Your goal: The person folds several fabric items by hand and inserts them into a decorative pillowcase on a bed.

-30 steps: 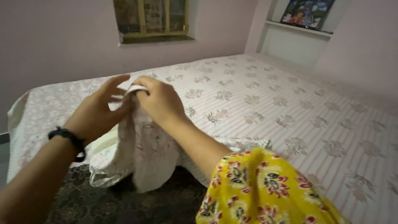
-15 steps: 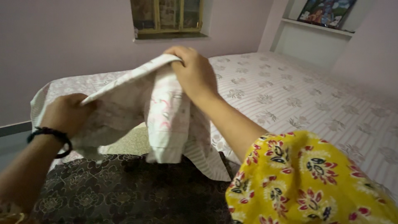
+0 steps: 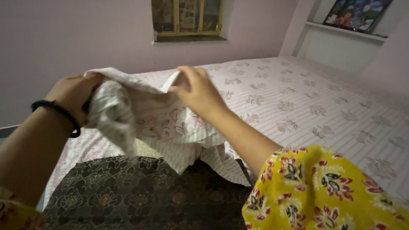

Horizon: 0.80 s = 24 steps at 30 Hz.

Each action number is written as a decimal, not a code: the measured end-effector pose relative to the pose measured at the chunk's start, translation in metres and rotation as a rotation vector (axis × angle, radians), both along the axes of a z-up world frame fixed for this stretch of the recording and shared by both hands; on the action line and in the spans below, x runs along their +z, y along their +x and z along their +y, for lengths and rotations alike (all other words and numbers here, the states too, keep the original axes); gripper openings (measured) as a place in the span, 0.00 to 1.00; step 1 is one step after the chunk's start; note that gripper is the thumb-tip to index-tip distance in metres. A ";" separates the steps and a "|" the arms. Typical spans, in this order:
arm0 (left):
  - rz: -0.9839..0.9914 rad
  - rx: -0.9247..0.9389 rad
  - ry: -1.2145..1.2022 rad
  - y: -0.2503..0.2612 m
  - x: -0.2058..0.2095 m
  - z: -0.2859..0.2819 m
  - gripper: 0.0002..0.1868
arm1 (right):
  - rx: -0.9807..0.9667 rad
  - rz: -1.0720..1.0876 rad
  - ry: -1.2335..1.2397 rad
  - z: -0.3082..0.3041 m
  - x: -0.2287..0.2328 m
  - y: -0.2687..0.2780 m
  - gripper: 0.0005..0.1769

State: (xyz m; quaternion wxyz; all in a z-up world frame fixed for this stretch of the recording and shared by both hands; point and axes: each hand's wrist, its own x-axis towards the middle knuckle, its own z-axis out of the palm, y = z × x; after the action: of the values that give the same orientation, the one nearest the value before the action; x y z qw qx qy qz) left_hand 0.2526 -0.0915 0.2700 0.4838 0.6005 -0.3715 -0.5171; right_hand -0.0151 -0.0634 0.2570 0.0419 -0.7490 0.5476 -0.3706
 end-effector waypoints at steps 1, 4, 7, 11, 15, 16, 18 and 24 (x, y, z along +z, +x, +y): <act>0.007 -0.014 0.014 -0.001 0.001 0.000 0.19 | 0.047 0.031 0.042 0.002 -0.002 0.009 0.36; -0.812 -0.380 -0.329 0.001 0.000 0.003 0.22 | 0.276 0.048 0.131 0.001 -0.009 0.036 0.44; 0.285 -0.089 -0.121 -0.013 0.008 0.005 0.20 | 0.523 -0.029 0.177 -0.004 -0.015 0.052 0.58; 0.163 -0.073 -0.137 -0.017 0.021 0.020 0.21 | 0.548 -0.203 0.279 0.007 -0.015 0.049 0.75; 0.174 -0.048 -0.201 -0.017 0.025 0.023 0.22 | 0.586 -0.408 0.442 0.007 -0.012 0.056 0.65; 0.215 -0.035 -0.209 -0.019 0.025 0.023 0.22 | 0.532 -0.397 0.423 0.003 -0.012 0.056 0.54; 0.239 -0.179 -0.286 -0.024 0.024 0.027 0.28 | 0.421 -0.378 0.386 -0.005 -0.013 0.054 0.34; -0.129 -0.331 -0.285 -0.041 0.030 0.059 0.44 | 0.183 -0.220 0.079 -0.011 -0.013 0.044 0.17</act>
State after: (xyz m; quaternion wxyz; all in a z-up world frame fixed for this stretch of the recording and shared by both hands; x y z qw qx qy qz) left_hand 0.2112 -0.0322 0.3003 0.4475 0.4890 -0.5644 -0.4921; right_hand 0.0293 -0.0745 0.2444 0.1646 -0.7483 0.4834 -0.4233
